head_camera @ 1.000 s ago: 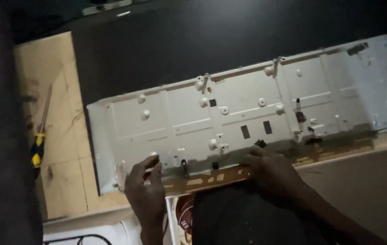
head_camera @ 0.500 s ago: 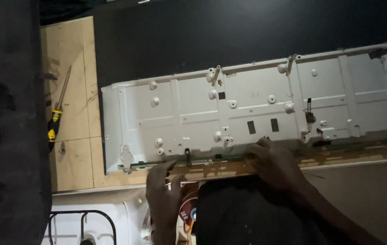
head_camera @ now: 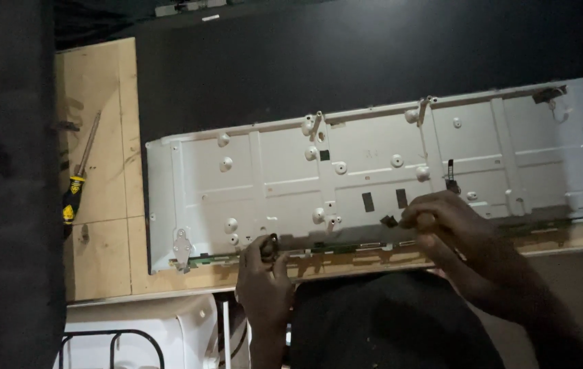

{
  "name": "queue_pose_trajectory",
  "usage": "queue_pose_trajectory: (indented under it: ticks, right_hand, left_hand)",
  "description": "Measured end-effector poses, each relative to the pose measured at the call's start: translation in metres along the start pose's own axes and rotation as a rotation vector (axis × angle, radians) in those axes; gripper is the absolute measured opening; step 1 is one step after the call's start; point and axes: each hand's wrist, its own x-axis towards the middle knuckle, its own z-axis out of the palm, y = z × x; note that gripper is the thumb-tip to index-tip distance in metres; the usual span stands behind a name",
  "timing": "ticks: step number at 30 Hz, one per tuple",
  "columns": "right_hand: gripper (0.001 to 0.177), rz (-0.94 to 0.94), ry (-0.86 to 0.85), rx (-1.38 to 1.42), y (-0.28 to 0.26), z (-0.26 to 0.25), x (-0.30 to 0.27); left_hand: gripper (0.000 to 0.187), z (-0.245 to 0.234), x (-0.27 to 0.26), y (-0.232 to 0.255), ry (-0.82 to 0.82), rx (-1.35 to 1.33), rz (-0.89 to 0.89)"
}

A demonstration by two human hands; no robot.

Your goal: Disconnecting internal cables and components of a television using a screwdriver during disassembly.

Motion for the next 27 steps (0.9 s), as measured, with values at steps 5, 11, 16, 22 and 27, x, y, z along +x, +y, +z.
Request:
queue_pose_trajectory:
  ticks: [5, 11, 16, 22, 27]
  right_hand:
    - [0.035, -0.125, 0.062, -0.001, -0.024, -0.008, 0.022]
    - [0.034, -0.400, 0.126, 0.061, -0.045, 0.055, 0.059]
    - [0.018, -0.565, 0.043, 0.134, -0.064, 0.083, 0.083]
    - [0.025, -0.513, 0.013, 0.104, -0.069, 0.082, 0.093]
    - [0.026, -0.478, -0.026, 0.119, -0.072, 0.082, 0.096]
  left_hand:
    - [0.043, 0.014, 0.000, -0.016, 0.085, -0.055, 0.031]
    - [0.038, 0.022, 0.002, -0.022, 0.160, -0.120, 0.044]
    - [0.032, 0.020, 0.001, -0.013, 0.148, -0.149, -0.116]
    - [0.027, 0.025, -0.001, -0.020, 0.301, -0.178, 0.083]
    - [0.028, 0.023, 0.004, -0.024, 0.297, -0.170, 0.168]
